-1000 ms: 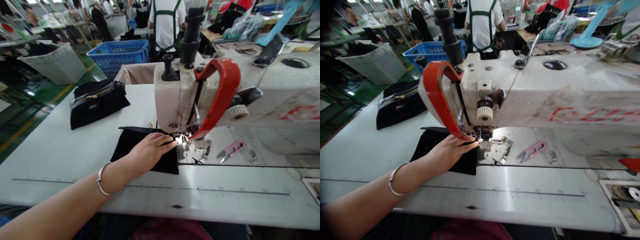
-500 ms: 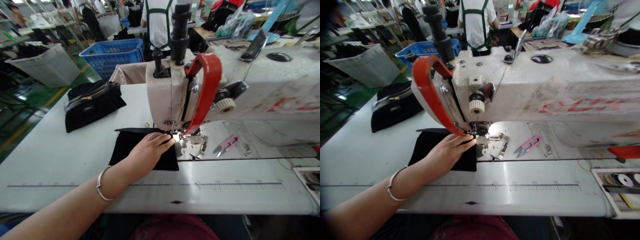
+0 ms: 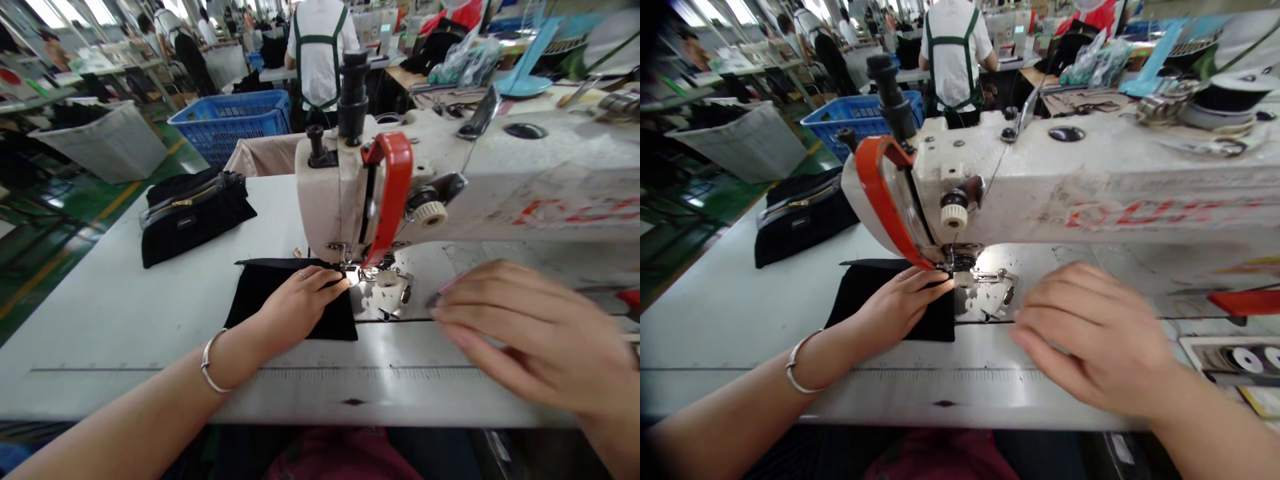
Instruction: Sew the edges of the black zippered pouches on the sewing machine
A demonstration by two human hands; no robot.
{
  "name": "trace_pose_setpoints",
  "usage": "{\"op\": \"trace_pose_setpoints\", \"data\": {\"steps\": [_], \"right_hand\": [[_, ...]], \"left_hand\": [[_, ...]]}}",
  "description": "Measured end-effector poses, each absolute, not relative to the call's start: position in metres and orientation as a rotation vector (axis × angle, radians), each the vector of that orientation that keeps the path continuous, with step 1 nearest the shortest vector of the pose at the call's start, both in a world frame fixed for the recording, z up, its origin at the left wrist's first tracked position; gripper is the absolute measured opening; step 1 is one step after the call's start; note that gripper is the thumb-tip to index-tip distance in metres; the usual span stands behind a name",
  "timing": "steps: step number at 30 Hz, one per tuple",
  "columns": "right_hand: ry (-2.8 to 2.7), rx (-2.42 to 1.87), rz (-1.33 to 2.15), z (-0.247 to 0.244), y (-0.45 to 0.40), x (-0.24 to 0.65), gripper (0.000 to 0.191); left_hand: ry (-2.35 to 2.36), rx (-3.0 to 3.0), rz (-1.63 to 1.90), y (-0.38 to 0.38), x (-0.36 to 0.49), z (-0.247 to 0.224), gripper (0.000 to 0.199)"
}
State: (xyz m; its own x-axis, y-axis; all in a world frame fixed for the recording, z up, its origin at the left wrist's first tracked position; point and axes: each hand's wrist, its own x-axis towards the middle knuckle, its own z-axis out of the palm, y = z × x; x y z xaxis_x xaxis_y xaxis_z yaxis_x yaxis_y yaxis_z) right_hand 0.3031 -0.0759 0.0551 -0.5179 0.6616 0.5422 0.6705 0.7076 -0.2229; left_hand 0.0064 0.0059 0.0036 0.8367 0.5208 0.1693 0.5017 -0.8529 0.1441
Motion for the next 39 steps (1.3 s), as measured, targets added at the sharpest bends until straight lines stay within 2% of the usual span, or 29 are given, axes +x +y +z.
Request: {"op": "trace_pose_setpoints", "data": {"steps": [2,5,11,20,28,32,35,37,39], "right_hand": [[-2.369,-0.936,0.115,0.051,-0.051,0.286,0.008],[-2.318,-1.025,0.189,0.038,-0.028,0.271,0.019],[-1.994,-1.456,-0.041,0.017,-0.013,0.264,0.025],[-1.882,-1.607,-0.069,0.009,-0.011,0.258,0.028],[-1.877,-1.475,0.048,0.007,-0.011,0.263,0.018],[-2.160,-1.179,0.424,0.013,-0.017,0.280,0.006],[-2.392,-1.057,0.687,0.016,-0.023,0.288,0.025],[-2.439,-1.083,0.694,0.013,-0.023,0.286,0.027],[-2.426,-1.133,0.526,0.006,-0.019,0.279,0.016]], "left_hand": [[0.802,2.940,0.330,0.008,0.007,0.003,0.047],[0.785,2.968,0.336,0.009,0.008,0.002,0.047],[0.795,2.940,0.306,0.008,0.006,0.004,0.046],[0.816,2.942,0.309,0.007,0.006,0.005,0.045],[0.787,2.933,0.312,0.006,0.006,0.006,0.046],[0.812,2.923,0.310,0.008,0.006,0.004,0.048],[0.830,2.910,0.333,0.008,0.004,0.003,0.046],[0.839,2.894,0.389,0.004,0.002,0.004,0.038],[0.783,2.875,0.438,-0.003,0.001,0.007,0.032]]}}
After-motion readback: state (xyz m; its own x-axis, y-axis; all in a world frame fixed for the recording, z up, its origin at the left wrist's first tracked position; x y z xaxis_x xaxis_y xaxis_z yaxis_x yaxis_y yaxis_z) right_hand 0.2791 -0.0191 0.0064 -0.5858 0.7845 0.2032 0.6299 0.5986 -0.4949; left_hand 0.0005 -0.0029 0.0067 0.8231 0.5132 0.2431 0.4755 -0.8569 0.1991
